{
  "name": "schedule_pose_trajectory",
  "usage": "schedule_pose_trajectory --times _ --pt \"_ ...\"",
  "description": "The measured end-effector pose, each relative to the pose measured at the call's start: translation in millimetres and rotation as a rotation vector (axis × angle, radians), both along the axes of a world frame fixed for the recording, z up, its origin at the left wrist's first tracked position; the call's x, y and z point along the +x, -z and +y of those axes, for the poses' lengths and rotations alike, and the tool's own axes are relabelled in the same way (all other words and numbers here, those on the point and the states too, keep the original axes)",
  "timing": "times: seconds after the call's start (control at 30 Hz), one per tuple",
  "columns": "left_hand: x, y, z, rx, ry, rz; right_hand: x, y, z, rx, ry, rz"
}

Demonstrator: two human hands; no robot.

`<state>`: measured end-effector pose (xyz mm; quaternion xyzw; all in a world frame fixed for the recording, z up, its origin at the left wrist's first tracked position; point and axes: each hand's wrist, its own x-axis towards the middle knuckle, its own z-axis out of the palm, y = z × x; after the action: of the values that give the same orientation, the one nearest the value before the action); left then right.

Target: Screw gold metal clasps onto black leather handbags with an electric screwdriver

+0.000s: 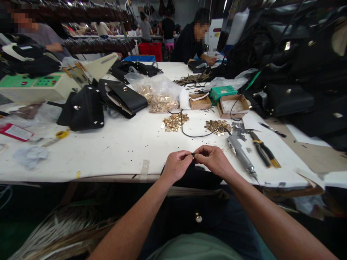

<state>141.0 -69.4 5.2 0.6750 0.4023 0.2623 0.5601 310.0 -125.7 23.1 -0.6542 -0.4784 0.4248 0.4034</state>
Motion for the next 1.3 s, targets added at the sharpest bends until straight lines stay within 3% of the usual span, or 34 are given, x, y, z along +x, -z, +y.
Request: schedule_pose_trajectory --times 0.47,0.7,0.93,1.13,1.3 --pt "-1.6 -2.0 4.1 0.036 0.014 0.075 3.8 1.6 0.2 -0.015 -0.031 0.001" --pt "-10.6 -4.8 4.2 0.163 0.094 0.152 0.3 -5.6 -3.6 0.005 -0.041 0.008" --pt "-23.7 -22.4 -2.3 -0.063 0.286 -0.057 -1.9 -15.3 -13.7 0.011 -0.042 0.14" --pt "-20.3 -28.8 -13.7 -0.054 0.117 0.009 -6.0 -16.1 -20.4 0.005 0.011 0.217" --pt "-15.1 -34.0 -15.7 -0.071 0.085 0.032 -6.7 -19.4 -29.0 0.022 -0.071 0.138"
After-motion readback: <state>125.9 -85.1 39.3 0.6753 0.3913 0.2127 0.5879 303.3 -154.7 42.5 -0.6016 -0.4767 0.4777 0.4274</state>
